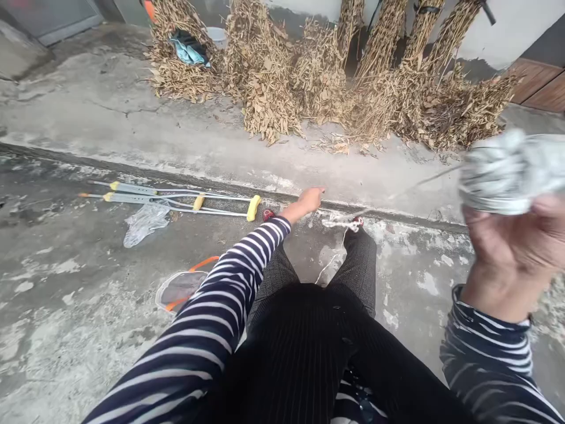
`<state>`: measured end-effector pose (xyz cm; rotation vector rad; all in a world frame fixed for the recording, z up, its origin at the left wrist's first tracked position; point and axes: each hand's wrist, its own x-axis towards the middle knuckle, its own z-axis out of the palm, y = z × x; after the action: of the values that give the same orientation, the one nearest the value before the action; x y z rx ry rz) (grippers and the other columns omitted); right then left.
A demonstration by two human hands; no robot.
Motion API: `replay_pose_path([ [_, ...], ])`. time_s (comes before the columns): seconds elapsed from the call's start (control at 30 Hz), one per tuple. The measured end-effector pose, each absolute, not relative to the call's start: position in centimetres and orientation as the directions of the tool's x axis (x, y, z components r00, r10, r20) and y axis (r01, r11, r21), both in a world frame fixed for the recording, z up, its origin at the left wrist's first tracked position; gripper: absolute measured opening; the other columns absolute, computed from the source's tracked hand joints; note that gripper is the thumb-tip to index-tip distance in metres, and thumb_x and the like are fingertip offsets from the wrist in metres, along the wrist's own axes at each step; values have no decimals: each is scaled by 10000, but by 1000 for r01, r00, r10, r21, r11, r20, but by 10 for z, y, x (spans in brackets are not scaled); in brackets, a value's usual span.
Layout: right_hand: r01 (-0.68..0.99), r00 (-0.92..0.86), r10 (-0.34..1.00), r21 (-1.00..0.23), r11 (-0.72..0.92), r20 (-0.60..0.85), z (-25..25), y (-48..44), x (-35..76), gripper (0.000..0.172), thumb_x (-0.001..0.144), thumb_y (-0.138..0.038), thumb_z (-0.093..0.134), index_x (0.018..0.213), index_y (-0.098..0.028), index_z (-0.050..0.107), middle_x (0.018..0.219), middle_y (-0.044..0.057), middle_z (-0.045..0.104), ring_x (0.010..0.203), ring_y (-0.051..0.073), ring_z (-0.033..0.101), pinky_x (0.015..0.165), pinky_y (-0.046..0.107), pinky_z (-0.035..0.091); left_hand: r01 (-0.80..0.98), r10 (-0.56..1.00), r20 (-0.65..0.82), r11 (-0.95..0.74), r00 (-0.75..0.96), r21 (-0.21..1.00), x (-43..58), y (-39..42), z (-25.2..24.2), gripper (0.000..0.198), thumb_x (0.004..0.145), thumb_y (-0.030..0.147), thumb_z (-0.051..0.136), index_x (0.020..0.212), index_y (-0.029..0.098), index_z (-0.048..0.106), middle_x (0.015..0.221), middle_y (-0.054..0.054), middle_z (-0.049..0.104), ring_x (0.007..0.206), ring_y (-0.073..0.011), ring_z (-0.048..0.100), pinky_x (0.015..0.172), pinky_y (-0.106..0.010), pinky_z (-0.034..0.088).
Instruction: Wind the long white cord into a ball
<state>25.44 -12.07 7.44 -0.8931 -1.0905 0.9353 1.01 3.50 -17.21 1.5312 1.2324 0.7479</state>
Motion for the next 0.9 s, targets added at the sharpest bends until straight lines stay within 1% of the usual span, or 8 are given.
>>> replay_pose_path([
  [0.07,-162,65,965,-952,260,253,54,-105,233,463,619,-304,807,1078,-304,746,1226,80,718,866,237,725,513,299,580,260,957,-86,12,276,965,15,21,-161,221,788,84,674,994,126,743,1114,-140,731,1074,-242,657,906,-325,545],
  [0.17,-60,-72,991,-992,111,115,30,-91,216,464,720,-389,740,1173,-300,694,1228,62,709,1004,268,711,654,363,643,-72,936,26,0,351,997,35,2,-124,358,876,178,658,1232,180,695,1268,-125,693,1097,-227,655,810,-316,583],
  [0.23,-12,-113,991,-998,66,67,20,-87,211,466,771,-436,702,1208,-280,667,1205,65,710,1120,306,683,771,434,661,-280,911,93,25,401,960,48,-13,-98,420,863,247,725,1278,217,674,1230,-102,711,1030,-211,677,788,-315,593],
  [0.3,-17,-125,991,-999,43,45,15,-84,209,472,783,-443,692,1219,-265,651,1168,68,718,1161,320,669,816,459,660,-371,900,112,58,421,927,57,-26,-81,415,811,285,800,1206,204,699,1095,-85,746,926,-189,692,781,-309,594],
  [0.43,-95,-137,990,-995,4,17,14,-79,206,490,745,-393,716,1209,-259,635,1122,61,733,1119,313,692,772,429,673,-356,911,121,31,394,934,56,-36,-77,209,833,325,782,865,131,709,781,-52,722,681,-120,657,672,-251,560],
  [0.5,-173,-162,987,-984,-33,-5,15,-79,206,496,719,-343,734,1196,-262,629,1105,56,737,1087,303,706,731,403,679,-316,911,139,-9,389,949,49,-35,-84,233,879,323,723,773,121,682,702,-37,691,591,-89,617,600,-224,524],
  [0.67,-343,-217,975,-932,-121,-47,12,-79,204,524,670,-228,749,1171,-292,612,1089,31,739,1067,281,714,702,374,687,-222,901,103,-8,421,975,20,-33,-108,210,881,303,701,871,94,715,735,-38,708,586,-77,622,573,-204,503],
  [0.9,-353,-199,980,-934,-50,23,9,-68,204,496,675,-285,735,1155,-297,610,1174,36,722,1166,297,674,717,385,675,-177,905,-14,98,425,979,-15,-36,-164,246,844,340,725,891,99,712,786,-56,730,654,-115,667,642,-242,541],
])
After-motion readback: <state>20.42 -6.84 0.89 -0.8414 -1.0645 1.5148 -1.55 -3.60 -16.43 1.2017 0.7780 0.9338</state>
